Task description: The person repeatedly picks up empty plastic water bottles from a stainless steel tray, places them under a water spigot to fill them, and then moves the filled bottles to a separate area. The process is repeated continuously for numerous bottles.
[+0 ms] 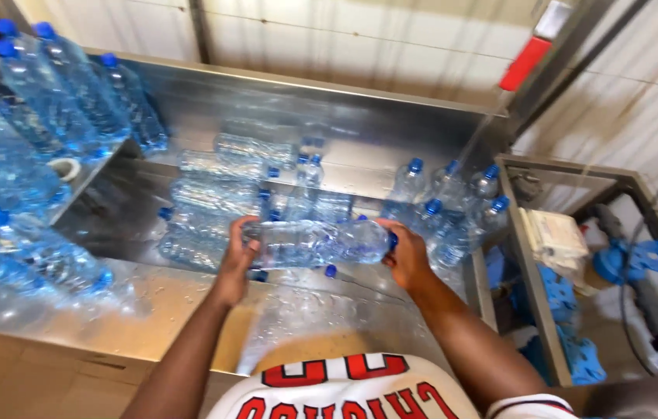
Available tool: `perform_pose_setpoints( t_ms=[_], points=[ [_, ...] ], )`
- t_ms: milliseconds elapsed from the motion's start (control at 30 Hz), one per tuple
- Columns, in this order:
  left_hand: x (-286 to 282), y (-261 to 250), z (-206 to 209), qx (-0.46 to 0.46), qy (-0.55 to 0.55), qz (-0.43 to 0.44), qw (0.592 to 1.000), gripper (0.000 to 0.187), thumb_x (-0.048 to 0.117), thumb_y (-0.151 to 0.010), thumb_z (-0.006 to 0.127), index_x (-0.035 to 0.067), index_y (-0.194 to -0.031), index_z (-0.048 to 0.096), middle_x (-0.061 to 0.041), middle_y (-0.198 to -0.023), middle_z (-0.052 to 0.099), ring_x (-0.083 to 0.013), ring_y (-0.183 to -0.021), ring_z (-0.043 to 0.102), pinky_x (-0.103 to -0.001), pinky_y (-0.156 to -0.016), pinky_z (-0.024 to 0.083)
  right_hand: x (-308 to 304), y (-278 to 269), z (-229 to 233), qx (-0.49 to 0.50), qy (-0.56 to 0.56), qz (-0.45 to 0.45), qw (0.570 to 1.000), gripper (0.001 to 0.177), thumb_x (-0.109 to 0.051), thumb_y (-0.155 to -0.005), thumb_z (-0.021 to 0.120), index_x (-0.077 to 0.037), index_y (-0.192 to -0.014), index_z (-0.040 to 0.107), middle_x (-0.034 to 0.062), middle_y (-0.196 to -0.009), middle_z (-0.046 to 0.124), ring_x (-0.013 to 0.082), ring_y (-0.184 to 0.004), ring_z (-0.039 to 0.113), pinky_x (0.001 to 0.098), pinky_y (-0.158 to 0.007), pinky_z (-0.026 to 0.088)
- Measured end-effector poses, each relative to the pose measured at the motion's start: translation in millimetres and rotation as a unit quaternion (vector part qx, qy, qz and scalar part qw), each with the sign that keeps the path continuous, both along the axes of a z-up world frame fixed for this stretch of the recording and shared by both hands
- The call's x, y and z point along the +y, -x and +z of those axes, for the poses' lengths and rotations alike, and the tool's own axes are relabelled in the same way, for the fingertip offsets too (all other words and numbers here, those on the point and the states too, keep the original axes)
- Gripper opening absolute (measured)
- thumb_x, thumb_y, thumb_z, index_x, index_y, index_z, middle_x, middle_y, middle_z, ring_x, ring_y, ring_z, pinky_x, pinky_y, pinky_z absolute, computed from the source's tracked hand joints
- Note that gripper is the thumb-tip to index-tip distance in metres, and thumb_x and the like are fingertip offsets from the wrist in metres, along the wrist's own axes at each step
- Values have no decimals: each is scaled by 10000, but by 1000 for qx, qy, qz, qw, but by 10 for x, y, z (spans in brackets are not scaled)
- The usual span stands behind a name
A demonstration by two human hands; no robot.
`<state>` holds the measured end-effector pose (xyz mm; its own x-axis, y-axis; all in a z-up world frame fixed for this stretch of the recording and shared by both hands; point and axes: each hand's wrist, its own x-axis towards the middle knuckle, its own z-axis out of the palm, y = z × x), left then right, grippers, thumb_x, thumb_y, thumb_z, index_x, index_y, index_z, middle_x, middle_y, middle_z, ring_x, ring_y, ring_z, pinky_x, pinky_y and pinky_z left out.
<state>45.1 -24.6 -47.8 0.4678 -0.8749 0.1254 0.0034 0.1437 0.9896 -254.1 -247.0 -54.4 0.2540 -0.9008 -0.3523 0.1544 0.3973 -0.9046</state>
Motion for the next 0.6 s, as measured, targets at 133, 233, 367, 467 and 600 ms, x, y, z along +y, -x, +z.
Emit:
perform_pose_setpoints(
  t_ms=[133, 233, 367, 467, 600],
  points=[
    [74, 39, -147, 211, -143, 28, 966, 813, 734, -1055, 539, 195, -1654, 432, -290, -1170, 734, -413, -831, 768, -526, -648, 666, 586, -62, 1190, 5, 166, 37, 985, 393, -249, -1074, 461, -115, -1398, 639, 179, -1241, 770, 150, -523, 490, 280, -390, 393],
    [123, 232, -117, 263, -156, 6, 952, 910, 831, -999, 558, 99, -1539, 525, -313, -914, 745, -381, -547, 730, -431, -430, 640, 391, -63, 1305, -26, 359, 68, 931, 418, -386, -1106, 449, -143, -1377, 654, 90, -1185, 806, 72, -469, 521, 201, -379, 366],
    [207, 131, -225, 242, -52, 35, 968, 519, 442, -1108, 528, 178, -1555, 547, -163, -1220, 726, -311, -986, 716, -430, -684, 580, 106, 38, 1381, 81, 105, 244, 961, 480, -487, -1114, 373, -196, -1447, 556, 83, -1365, 658, 158, -624, 427, 312, -558, 302],
    [198, -1, -271, 285, 9, 60, 957, 384, 311, -1099, 605, 183, -1455, 538, -144, -1382, 683, -341, -1170, 712, -518, -780, 631, 110, 59, 1358, -103, 70, 271, 955, 497, -218, -1053, 565, -93, -1526, 476, 133, -1240, 579, 232, -804, 567, 483, -847, 477],
    [290, 1, -311, 324, 10, 81, 943, 241, 292, -1123, 602, 164, -1323, 560, -117, -1146, 697, -323, -949, 747, -556, -785, 670, 228, -26, 1009, -14, 294, 232, 927, 669, -432, -1052, 634, -28, -1576, 535, 59, -951, 597, 174, -740, 656, 432, -736, 754]
  ],
)
